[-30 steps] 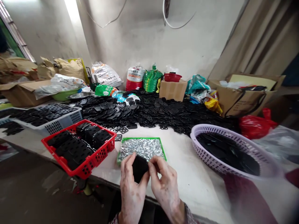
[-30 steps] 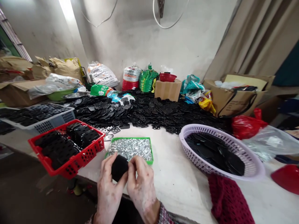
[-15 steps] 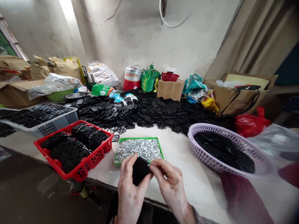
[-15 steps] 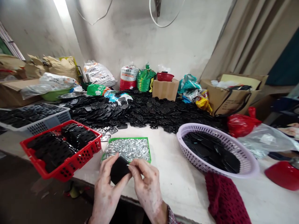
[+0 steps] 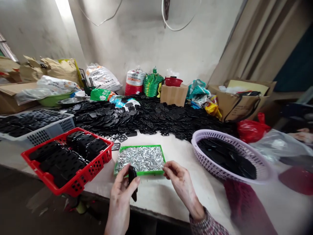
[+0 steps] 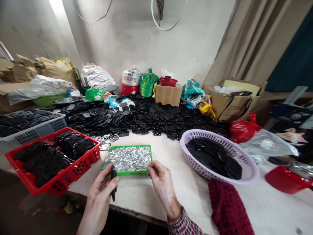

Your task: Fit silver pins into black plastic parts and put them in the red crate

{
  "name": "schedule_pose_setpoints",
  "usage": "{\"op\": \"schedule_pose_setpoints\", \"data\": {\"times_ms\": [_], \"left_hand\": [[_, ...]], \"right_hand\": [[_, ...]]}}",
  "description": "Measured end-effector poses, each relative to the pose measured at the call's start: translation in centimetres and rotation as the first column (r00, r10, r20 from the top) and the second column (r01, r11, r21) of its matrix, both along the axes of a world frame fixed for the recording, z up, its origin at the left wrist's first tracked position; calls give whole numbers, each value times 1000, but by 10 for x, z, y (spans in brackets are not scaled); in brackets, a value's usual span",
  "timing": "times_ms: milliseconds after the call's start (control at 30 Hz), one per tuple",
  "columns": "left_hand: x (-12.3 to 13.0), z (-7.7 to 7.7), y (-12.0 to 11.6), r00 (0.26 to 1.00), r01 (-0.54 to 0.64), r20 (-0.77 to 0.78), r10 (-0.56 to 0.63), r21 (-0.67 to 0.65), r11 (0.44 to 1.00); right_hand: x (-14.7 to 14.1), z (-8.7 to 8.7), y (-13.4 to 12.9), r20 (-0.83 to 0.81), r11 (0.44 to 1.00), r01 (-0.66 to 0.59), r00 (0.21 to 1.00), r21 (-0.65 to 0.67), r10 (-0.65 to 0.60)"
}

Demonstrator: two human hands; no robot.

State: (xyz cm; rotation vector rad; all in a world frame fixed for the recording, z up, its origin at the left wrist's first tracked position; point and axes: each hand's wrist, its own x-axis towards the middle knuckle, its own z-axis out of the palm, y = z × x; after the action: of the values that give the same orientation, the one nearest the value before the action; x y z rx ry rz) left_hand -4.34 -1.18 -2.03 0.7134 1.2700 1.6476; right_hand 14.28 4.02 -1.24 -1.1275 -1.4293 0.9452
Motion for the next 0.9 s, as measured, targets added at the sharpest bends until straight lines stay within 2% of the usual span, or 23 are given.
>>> {"op": "schedule_pose_setpoints", "data": {"times_ms": [100,267,333,433,567,700,800,900], "left_hand": [[7,-7,-2,997,66,35,-66,10,998],[19,-5,-7,970,226,85,-229,50,973],[22,1,-10,971,235,31,-237,54,971],[24,10,-13,972,203,-128,-195,54,978],[25,11,-14,939,174,-318,-134,99,980],[25,5,-14,845,189,-526,-98,122,974],[24,6,-13,771,189,-633,-67,126,974],[24,7,-11,745,175,-664,-56,113,978]], "right_hand": [[0,1,-7,15,1000,-8,1000,-30,9],[-19,27,-31,-69,995,-104,992,-7,103],[-25,34,-36,-94,993,-119,988,6,119],[-30,35,-40,-75,994,-105,991,41,108],[-31,32,-42,-29,994,-68,997,89,71],[-29,34,-44,136,969,-23,991,246,-11],[-25,37,-45,309,930,-81,950,360,-37],[-23,40,-44,444,894,-141,894,425,-70]]}}
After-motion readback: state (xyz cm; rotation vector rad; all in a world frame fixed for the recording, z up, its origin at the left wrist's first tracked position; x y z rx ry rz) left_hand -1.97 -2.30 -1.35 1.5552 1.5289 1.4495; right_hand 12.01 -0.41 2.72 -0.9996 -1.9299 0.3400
